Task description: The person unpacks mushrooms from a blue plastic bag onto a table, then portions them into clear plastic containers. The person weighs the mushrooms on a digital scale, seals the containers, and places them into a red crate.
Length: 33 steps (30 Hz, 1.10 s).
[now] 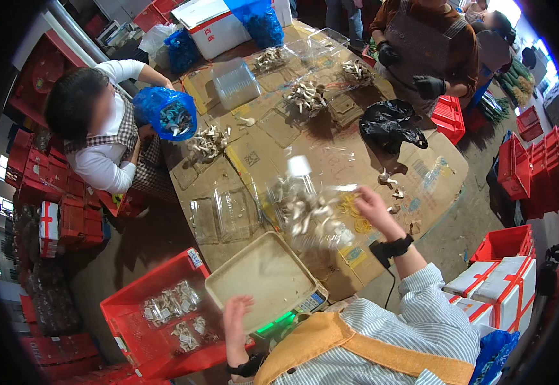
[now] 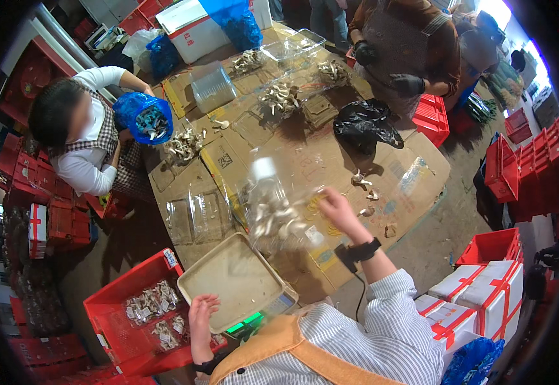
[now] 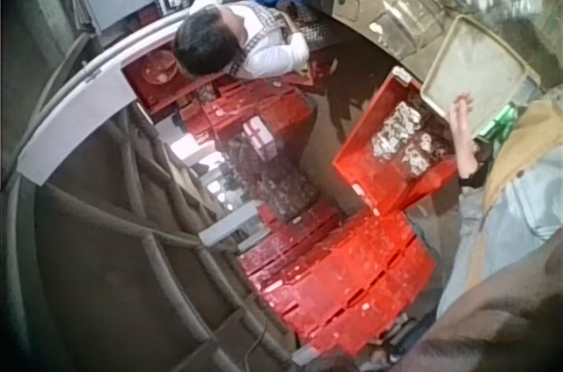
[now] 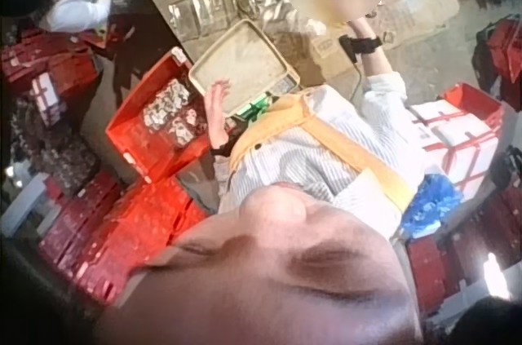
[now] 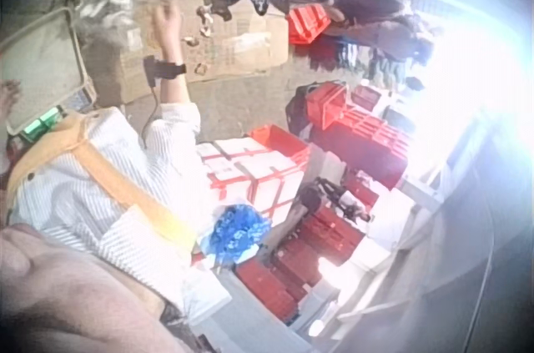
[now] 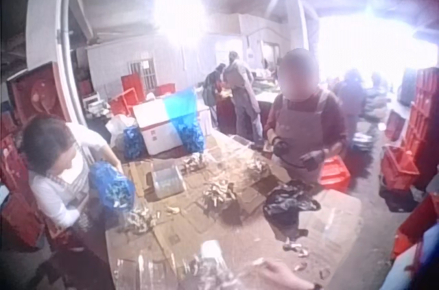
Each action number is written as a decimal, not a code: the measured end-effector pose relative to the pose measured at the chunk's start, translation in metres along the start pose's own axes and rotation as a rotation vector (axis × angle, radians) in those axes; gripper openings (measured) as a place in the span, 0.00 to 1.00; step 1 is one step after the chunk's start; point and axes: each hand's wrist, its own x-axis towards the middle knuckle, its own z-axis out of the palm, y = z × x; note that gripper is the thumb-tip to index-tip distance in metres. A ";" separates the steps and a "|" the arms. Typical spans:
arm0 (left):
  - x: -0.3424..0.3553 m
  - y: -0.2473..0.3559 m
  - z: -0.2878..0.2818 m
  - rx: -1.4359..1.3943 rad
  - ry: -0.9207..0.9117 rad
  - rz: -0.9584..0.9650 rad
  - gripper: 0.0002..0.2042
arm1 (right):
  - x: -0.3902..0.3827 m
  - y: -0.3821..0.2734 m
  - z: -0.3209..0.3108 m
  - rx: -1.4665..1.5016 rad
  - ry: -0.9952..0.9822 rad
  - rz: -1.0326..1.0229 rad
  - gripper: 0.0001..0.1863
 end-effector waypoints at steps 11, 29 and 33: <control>-0.008 -0.020 -0.007 -0.156 0.186 0.020 0.34 | -0.022 -0.056 0.129 0.072 -0.842 -0.015 0.23; -0.041 -0.047 -0.010 -0.358 0.346 -0.023 0.36 | 0.343 0.047 0.051 0.316 0.287 0.503 0.25; -0.042 -0.045 -0.007 -0.336 0.371 0.034 0.36 | 0.354 0.055 0.056 0.590 0.385 0.396 0.11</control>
